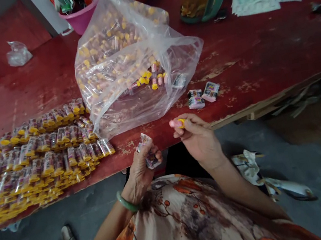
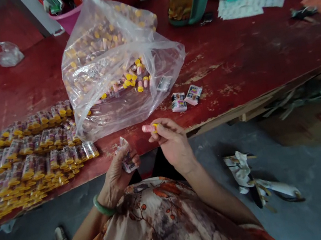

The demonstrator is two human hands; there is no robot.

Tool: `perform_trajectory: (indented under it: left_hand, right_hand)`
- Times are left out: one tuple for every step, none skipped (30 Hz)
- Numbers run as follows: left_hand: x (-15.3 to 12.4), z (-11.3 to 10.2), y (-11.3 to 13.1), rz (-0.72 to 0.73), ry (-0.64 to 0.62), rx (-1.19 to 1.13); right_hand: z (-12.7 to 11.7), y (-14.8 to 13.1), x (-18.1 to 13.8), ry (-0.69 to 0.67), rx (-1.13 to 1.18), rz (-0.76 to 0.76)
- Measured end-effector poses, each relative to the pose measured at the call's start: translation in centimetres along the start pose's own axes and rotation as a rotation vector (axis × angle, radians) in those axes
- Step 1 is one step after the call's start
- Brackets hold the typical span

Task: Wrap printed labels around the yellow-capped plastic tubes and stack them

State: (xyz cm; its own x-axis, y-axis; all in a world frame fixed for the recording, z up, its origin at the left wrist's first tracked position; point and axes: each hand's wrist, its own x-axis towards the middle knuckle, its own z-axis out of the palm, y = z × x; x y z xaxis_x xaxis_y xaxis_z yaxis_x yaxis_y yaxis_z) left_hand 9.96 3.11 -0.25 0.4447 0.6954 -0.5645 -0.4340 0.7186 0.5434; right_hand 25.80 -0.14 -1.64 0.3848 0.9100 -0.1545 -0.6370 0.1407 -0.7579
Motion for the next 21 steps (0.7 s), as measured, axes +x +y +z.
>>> perform_trajectory:
  left_hand:
    - [0.2,0.3,0.0,0.022,-0.009,0.008]
    - [0.4,0.4,0.0,0.047,-0.008,0.023]
    - [0.6,0.5,0.0,0.072,0.000,0.044]
    - [0.8,0.4,0.0,0.094,0.010,0.066]
    - [1.0,0.3,0.0,0.114,0.018,0.087]
    - [1.2,0.2,0.0,0.137,0.020,0.105]
    - [1.3,0.0,0.0,0.156,0.012,0.118]
    - [1.4,-0.1,0.0,0.171,-0.004,0.130]
    - [1.4,-0.3,0.0,0.185,-0.020,0.144]
    - [1.5,-0.3,-0.1,0.197,-0.034,0.158]
    - [1.5,-0.4,-0.2,0.208,-0.043,0.172]
    - [1.5,-0.4,-0.2,0.212,-0.050,0.184]
    - [1.5,-0.3,-0.3,0.211,-0.055,0.196]
    - [1.5,-0.3,-0.4,0.209,-0.057,0.204]
    - [1.5,-0.2,-0.4,0.206,-0.056,0.209]
    - [1.5,-0.1,-0.4,0.201,-0.056,0.213]
    - [1.5,-0.1,-0.5,0.195,-0.055,0.216]
    - [1.5,0.0,-0.4,0.190,-0.054,0.219]
    - [1.5,0.0,-0.4,0.190,-0.048,0.225]
    - [1.6,0.0,-0.3,0.195,-0.040,0.229]
    - [1.6,0.0,-0.2,0.202,-0.032,0.232]
  right_hand:
    - [0.7,0.6,0.2,-0.007,0.062,0.035]
    - [1.2,1.0,0.3,-0.019,0.107,0.065]
    - [1.7,1.4,0.4,-0.032,0.134,0.088]
    - [2.0,1.8,0.4,-0.041,0.144,0.105]
    - [2.3,2.1,0.3,-0.052,0.142,0.120]
    - [2.5,2.4,0.2,-0.068,0.134,0.134]
    - [2.6,2.6,0.1,-0.090,0.124,0.148]
    - [2.7,2.9,-0.1,-0.115,0.114,0.160]
    - [2.7,3.1,-0.2,-0.137,0.102,0.166]
    - [2.7,3.3,-0.4,-0.149,0.086,0.164]
    - [2.6,3.5,-0.5,-0.153,0.064,0.153]
    - [2.5,3.7,-0.6,-0.152,0.038,0.134]
    - [2.5,3.8,-0.7,-0.152,0.007,0.114]
    - [2.4,3.9,-0.7,-0.155,-0.024,0.095]
    - [2.4,3.9,-0.8,-0.162,-0.055,0.079]
    - [2.4,3.9,-0.8,-0.167,-0.084,0.066]
    - [2.4,3.9,-0.8,-0.164,-0.110,0.056]
    - [2.5,3.9,-0.8,-0.149,-0.131,0.046]
    - [2.5,3.8,-0.8,-0.127,-0.146,0.036]
    - [2.6,3.8,-0.8,-0.105,-0.161,0.023]
    - [2.7,3.7,-0.7,-0.087,-0.178,0.006]
